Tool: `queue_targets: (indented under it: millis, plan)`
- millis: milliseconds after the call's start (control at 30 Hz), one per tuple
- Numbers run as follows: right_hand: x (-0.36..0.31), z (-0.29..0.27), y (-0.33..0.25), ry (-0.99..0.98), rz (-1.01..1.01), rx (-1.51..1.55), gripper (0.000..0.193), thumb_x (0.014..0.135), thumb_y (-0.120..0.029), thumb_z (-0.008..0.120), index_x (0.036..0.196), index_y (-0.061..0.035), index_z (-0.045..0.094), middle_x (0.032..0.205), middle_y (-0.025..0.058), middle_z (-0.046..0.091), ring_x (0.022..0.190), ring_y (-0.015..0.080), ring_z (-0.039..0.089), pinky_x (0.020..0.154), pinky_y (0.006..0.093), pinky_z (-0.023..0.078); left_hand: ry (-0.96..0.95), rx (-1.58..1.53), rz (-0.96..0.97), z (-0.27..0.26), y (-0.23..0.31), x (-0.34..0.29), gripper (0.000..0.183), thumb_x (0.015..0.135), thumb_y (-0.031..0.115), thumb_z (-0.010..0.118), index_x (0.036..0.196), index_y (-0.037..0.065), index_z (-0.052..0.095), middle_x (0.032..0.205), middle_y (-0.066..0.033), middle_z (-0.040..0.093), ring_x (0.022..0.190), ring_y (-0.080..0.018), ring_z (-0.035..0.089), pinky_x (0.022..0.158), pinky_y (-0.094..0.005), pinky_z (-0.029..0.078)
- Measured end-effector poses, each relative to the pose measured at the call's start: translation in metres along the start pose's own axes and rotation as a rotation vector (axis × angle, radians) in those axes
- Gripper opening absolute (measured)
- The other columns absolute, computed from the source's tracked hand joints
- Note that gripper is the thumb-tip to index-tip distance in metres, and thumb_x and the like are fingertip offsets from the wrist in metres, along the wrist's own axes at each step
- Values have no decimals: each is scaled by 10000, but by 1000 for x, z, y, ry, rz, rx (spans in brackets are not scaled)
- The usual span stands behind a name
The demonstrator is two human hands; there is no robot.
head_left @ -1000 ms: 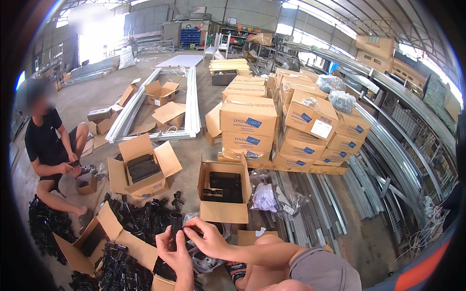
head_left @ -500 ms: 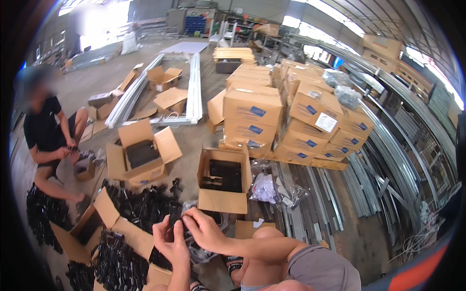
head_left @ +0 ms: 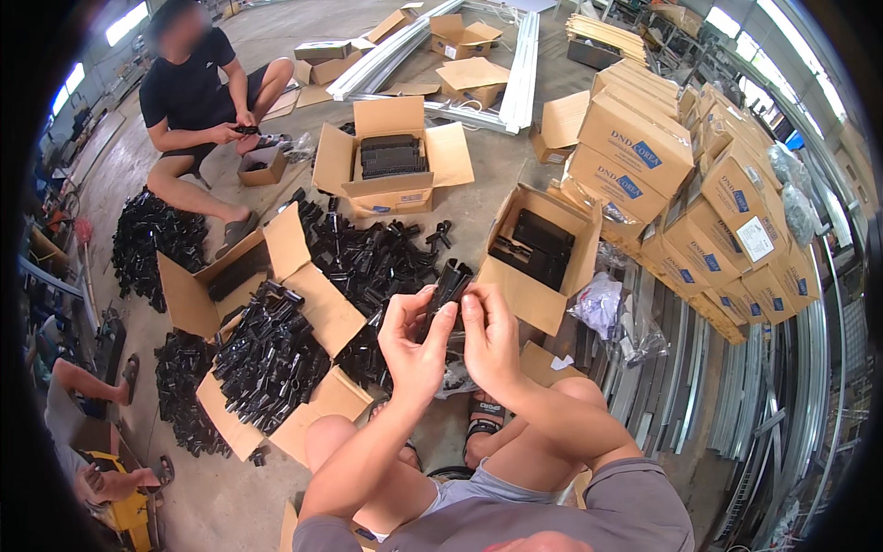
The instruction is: The person assembles small black hinge components by hand, joining two parts together and placing the assembled units into a plastic container while sitting on the floor surrounded by boxes.
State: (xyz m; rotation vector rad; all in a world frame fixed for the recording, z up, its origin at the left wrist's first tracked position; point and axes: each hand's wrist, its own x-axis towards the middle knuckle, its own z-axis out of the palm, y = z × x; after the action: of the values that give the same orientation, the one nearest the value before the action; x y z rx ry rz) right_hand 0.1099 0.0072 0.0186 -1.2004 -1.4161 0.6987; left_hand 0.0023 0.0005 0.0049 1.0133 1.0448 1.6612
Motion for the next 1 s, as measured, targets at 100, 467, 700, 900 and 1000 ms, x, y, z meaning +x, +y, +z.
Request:
queue_targets:
  millis: [100,467,700,900,1000]
  plan:
    - [-1,-1,5,8,-11,201,207,1014,-127,555,1148,30,533,976,159,650,879,211,641,780,351,515,-23,-63,-32,4,-2,3,192,911,18,716,1030,42,567,1092,-72,668,981,-107,630,817,-257,518]
    - [8,-3,1,91,71,57,264,1042,-222,513,1013,31,581,862,192,678,767,338,684,675,411,510,-9,-57,-205,5,-9,6,206,926,53,706,1064,63,554,1022,-61,673,934,-103,611,840,-258,479]
    - [40,-38,33,-85,221,-128,463,1056,-384,451,984,-1,702,736,216,662,720,374,684,640,428,499,-319,-207,-651,2,3,3,395,1022,236,586,1353,55,470,1226,-79,595,1148,-174,572,982,-384,470]
    - [41,-54,36,-44,255,-93,563,1066,-440,423,999,39,712,733,160,679,677,280,680,644,391,505,-587,-143,-783,1,3,1,348,949,77,679,1274,-7,589,1185,-76,671,1063,-125,650,878,-262,536]
    - [41,-55,21,-21,337,-56,566,1068,-445,419,1021,36,713,724,143,677,612,225,661,609,375,502,-546,-86,-748,5,0,-1,303,943,90,692,1226,1,631,1105,-45,701,981,-88,654,867,-256,532]
